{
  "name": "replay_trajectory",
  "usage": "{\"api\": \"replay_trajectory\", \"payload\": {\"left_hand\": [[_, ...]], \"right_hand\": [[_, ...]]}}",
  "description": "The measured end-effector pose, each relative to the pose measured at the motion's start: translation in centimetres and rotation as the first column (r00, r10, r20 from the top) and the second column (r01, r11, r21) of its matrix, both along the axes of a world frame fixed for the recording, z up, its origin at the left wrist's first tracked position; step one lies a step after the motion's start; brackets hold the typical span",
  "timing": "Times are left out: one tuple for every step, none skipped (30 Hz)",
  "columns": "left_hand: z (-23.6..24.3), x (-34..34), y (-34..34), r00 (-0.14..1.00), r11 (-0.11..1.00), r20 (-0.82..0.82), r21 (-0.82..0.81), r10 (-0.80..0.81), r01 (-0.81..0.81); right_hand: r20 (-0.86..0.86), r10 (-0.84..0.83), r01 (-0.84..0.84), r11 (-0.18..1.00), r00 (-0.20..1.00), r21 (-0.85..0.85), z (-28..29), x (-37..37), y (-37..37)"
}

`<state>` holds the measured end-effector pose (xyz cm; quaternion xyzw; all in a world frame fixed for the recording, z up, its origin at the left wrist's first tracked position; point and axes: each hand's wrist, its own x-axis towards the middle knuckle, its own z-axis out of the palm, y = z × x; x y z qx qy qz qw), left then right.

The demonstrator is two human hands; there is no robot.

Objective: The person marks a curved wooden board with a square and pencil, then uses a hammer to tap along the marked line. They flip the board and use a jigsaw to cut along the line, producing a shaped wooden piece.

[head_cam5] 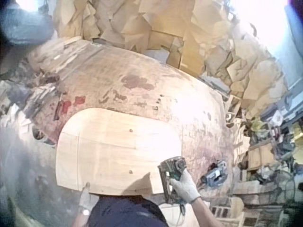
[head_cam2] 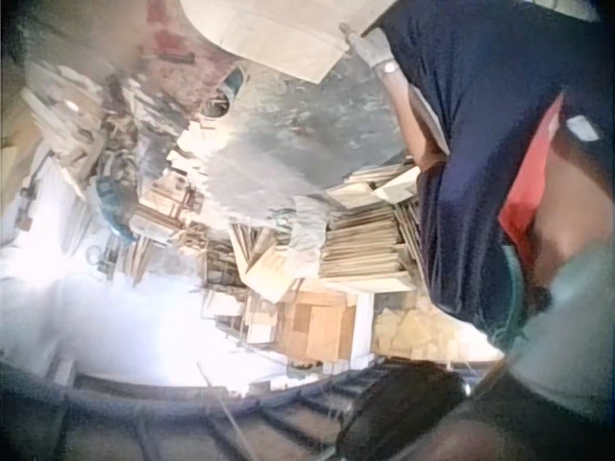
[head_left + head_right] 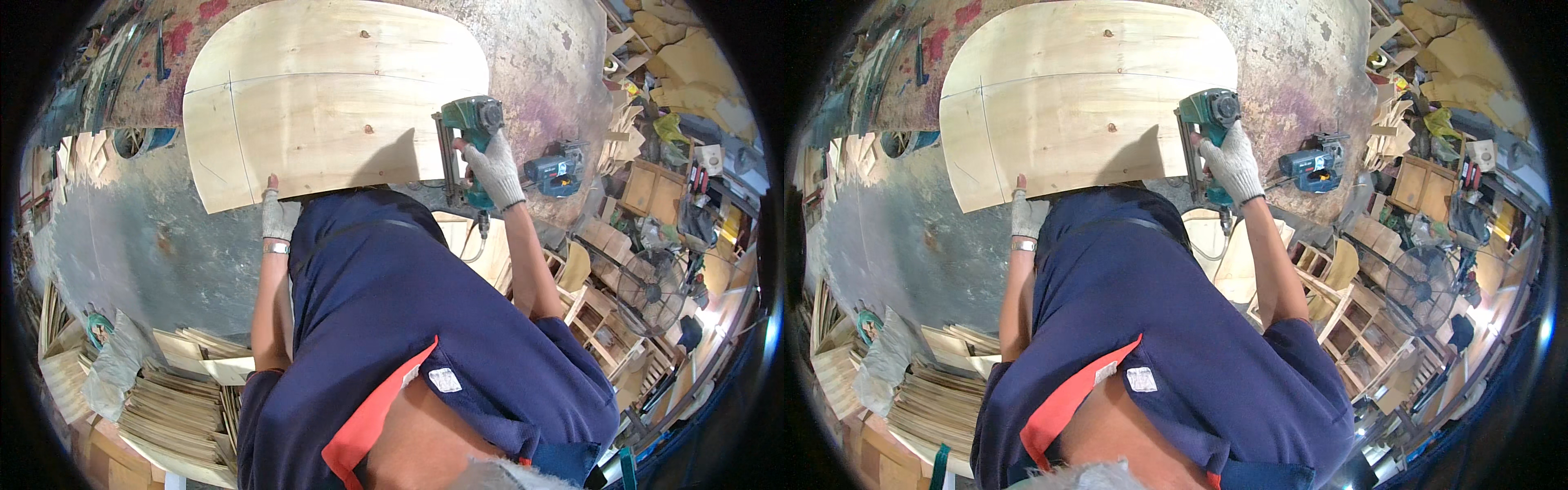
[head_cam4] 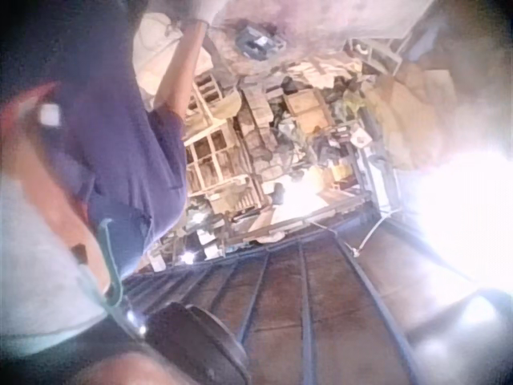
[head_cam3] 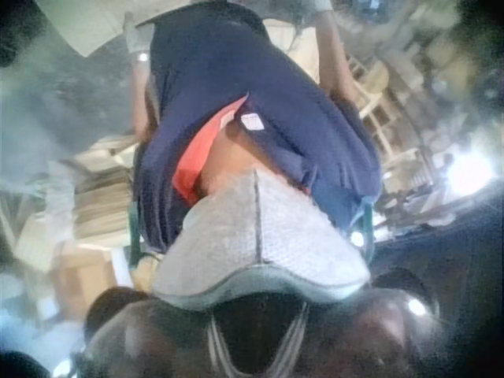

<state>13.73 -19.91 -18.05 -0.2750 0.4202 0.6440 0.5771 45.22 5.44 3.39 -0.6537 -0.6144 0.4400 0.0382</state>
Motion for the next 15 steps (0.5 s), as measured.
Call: {"api": "replay_trajectory", "payload": {"left_hand": [[-0.7,0.0,0.0,1.0,1.0,-0.003,0.012,0.005,-0.005],[-1.3,0.1,0.0,1.0,1.0,-0.009,0.024,0.011,-0.011],[-1.8,0.1,-0.1,1.0,1.0,-0.013,-0.011,0.024,-0.024],[-2.2,0.1,-0.1,0.996,1.0,-0.082,0.021,0.023,-0.021],[-2.6,0.2,-0.2,0.989,1.0,-0.147,0.007,0.028,-0.027],[-2.8,0.2,-0.2,0.978,1.0,-0.206,0.01,0.007,-0.005],[-2.9,0.2,-0.3,0.986,1.0,-0.166,-0.002,0.025,-0.026],[-2.9,0.2,-0.3,0.993,1.0,-0.118,0.002,0.016,-0.016],[-2.9,0.1,-0.3,0.997,1.0,-0.071,0.007,0.006,-0.006],[-2.9,0.2,-0.2,0.995,1.0,-0.1,0.014,0.014,-0.013],[-2.9,0.2,-0.2,0.991,1.0,-0.129,0.021,0.023,-0.02],[-2.9,0.2,-0.2,0.987,0.999,-0.161,0.026,0.029,-0.025],[-2.9,0.3,-0.1,0.984,0.999,-0.175,0.028,0.034,-0.03],[-3.0,0.3,-0.2,0.98,0.999,-0.194,0.026,0.035,-0.03],[-3.1,0.3,-0.2,0.976,0.999,-0.215,0.04,0.032,-0.024]], "right_hand": [[-0.008,0.002,-0.002,1.0,1.0,-0.002,-0.3,-0.4,0.1],[-0.017,0.001,-0.001,1.0,1.0,-0.008,-0.5,-0.7,0.2],[-0.031,0.004,-0.004,1.0,1.0,0.001,-0.7,-1.0,0.1],[-0.018,0.012,-0.012,1.0,1.0,0.0,-0.8,-1.2,0.1],[-0.003,0.019,-0.019,1.0,1.0,-0.003,-1.0,-1.3,0.1],[0.012,0.028,-0.028,1.0,1.0,-0.004,-1.1,-1.5,0.2],[0.017,0.029,-0.029,1.0,0.999,0.003,-1.2,-1.5,0.2],[0.024,0.029,-0.029,1.0,0.999,0.01,-1.3,-1.6,0.2],[0.027,0.028,-0.029,1.0,0.999,0.012,-1.3,-1.7,0.2],[0.017,0.026,-0.026,1.0,1.0,0.012,-1.3,-1.7,0.2],[0.005,0.023,-0.023,1.0,1.0,0.008,-1.4,-1.7,0.3],[-0.014,0.024,-0.024,1.0,1.0,0.0,-1.4,-1.7,0.3],[-0.004,0.019,-0.019,1.0,1.0,0.006,-1.4,-1.8,0.3],[-0.002,0.016,-0.016,1.0,1.0,0.007,-1.5,-1.8,0.3],[0.001,0.013,-0.013,1.0,1.0,0.009,-1.6,-1.8,0.3]]}}
